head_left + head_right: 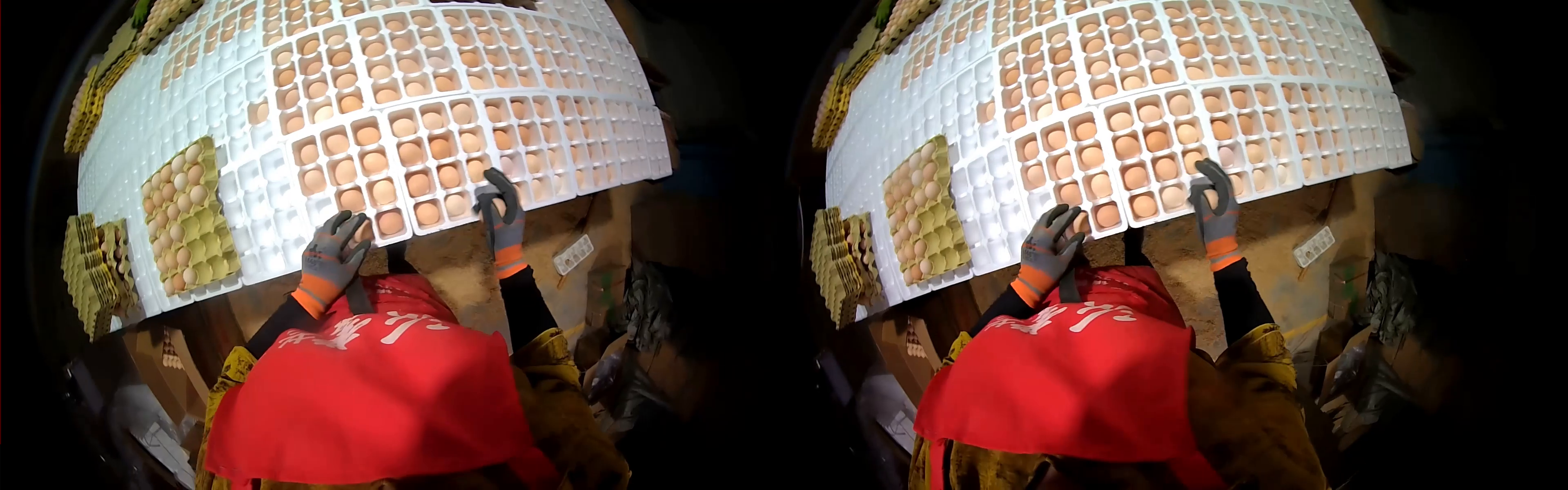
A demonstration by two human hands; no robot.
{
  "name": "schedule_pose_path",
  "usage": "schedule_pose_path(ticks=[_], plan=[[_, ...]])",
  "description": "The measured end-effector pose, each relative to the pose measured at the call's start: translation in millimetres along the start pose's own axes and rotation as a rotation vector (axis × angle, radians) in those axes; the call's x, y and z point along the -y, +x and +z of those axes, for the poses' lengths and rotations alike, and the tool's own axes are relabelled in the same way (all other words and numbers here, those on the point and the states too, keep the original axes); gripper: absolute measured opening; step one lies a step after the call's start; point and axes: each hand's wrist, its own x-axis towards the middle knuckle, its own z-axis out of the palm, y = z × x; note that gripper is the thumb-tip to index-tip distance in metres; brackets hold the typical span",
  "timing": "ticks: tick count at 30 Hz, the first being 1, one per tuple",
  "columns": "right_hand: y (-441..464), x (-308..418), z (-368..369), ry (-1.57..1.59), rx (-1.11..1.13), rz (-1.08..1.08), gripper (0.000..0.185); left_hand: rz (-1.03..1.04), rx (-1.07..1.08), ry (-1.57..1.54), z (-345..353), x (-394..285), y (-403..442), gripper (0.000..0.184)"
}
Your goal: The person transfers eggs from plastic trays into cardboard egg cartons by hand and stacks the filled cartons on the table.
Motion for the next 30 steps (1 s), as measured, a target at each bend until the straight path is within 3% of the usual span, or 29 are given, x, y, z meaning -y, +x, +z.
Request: schedule_pose_path(ticks=[2,4,6,9,11,12,14,17,19,20,21,24,26,29,30], plan=[[8.1,1.3,5.3,-0.451,-0.086,-0.332,0.04,0.009,-0.148,-0.104,-3.2,5.9,-7.8,0.055],[6.3,-4.6,9.1,-0.889,0.013,-0.451,0.041,0.075,-0.231,-0.243,0.0,17.0,-13.6,0.053],[8.5,-22.5,5.8,-0.94,0.061,-0.54,0.042,0.272,-0.217,-0.107,10.1,41.2,-10.2,0.053],[6.4,-8.7,12.0,-0.791,-0.001,-0.481,0.041,0.329,-0.12,0.128,17.5,56.8,-7.4,0.05],[10.8,-19.4,18.0,-0.506,-0.106,-0.325,0.039,0.297,-0.153,0.024,0.9,43.3,-10.3,0.046],[14.9,-6.5,23.4,-0.612,-0.104,-0.354,0.038,0.291,-0.188,-0.026,-12.1,45.3,-14.3,0.045],[23.5,42.8,62.4,-0.685,-0.023,-0.33,0.041,0.212,-0.345,-0.022,-62.4,49.3,-30.6,0.046],[25.2,78.6,157.7,-0.268,0.208,-0.306,0.043,-0.034,-0.582,0.079,-129.5,92.8,-72.1,0.051],[18.7,114.4,237.0,-0.242,0.459,-0.362,0.04,-0.215,-0.65,0.171,-180.6,135.0,-119.1,0.058],[13.1,138.0,279.9,-0.266,0.544,-0.354,0.04,-0.197,-0.599,0.36,-208.7,153.0,-139.1,0.058],[13.3,141.6,319.8,-0.34,0.562,-0.491,0.041,-0.218,-0.432,0.373,-235.7,160.4,-150.3,0.059],[25.3,145.0,426.3,-0.345,0.566,-0.545,0.046,0.014,-0.052,0.563,-270.2,196.1,-166.9,0.048],[36.9,151.1,470.7,-0.707,0.602,-0.666,0.048,0.093,-0.003,0.609,-263.1,230.1,-163.1,0.035],[45.3,147.0,489.5,-0.867,0.678,-0.603,0.049,0.1,0.131,0.573,-277.2,229.4,-152.3,0.027],[46.6,145.8,486.6,-0.759,0.669,-0.583,0.044,0.15,0.126,0.552,-279.5,236.2,-153.8,0.028]])
